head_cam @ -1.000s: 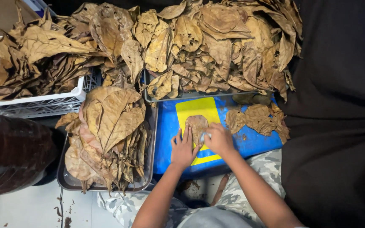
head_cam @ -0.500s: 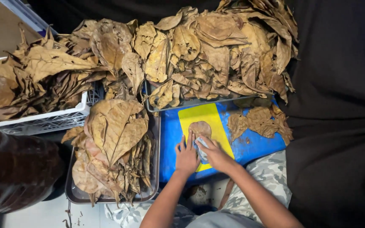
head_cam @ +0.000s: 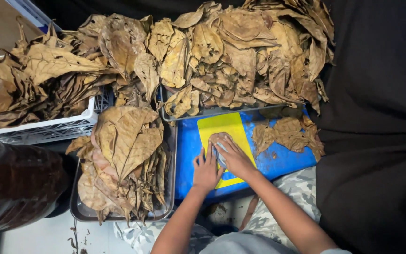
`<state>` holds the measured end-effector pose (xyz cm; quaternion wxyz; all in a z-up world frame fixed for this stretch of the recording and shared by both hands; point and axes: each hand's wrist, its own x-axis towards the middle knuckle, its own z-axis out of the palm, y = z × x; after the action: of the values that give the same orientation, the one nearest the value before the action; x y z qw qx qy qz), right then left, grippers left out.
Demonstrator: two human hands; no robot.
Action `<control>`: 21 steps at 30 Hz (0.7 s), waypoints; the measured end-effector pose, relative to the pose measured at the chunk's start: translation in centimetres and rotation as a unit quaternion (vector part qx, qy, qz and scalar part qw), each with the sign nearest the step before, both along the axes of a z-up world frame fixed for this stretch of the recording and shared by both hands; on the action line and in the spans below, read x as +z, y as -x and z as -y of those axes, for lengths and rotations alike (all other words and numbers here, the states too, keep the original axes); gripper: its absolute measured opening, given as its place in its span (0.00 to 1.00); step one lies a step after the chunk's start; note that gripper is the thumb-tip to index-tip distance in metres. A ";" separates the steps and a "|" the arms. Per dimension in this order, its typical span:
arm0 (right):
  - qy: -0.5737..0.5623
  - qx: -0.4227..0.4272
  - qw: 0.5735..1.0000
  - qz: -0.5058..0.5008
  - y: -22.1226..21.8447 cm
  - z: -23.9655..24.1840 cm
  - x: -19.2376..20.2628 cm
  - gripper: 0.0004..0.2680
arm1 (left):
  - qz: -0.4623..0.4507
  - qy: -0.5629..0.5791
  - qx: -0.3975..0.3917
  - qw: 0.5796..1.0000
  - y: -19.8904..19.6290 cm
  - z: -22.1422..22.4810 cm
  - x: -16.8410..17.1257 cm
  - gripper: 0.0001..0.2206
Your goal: Smoothing out dried leaves on a flat board to prepare them for processing, using hands and a small smoothing pad.
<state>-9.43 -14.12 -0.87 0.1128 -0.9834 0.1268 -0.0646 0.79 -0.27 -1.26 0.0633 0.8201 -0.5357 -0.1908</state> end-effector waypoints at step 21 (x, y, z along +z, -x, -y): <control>-0.115 -0.195 0.961 0.157 -1.4 4.4 -1.7 0.19 | -0.060 -0.001 0.020 0.998 -0.5 0.1 0.5 0.35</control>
<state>-8.06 -18.47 -2.57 0.2290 -0.8973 0.3038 -0.2238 1.26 -0.38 -0.74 0.0986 0.8176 -0.5145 -0.2391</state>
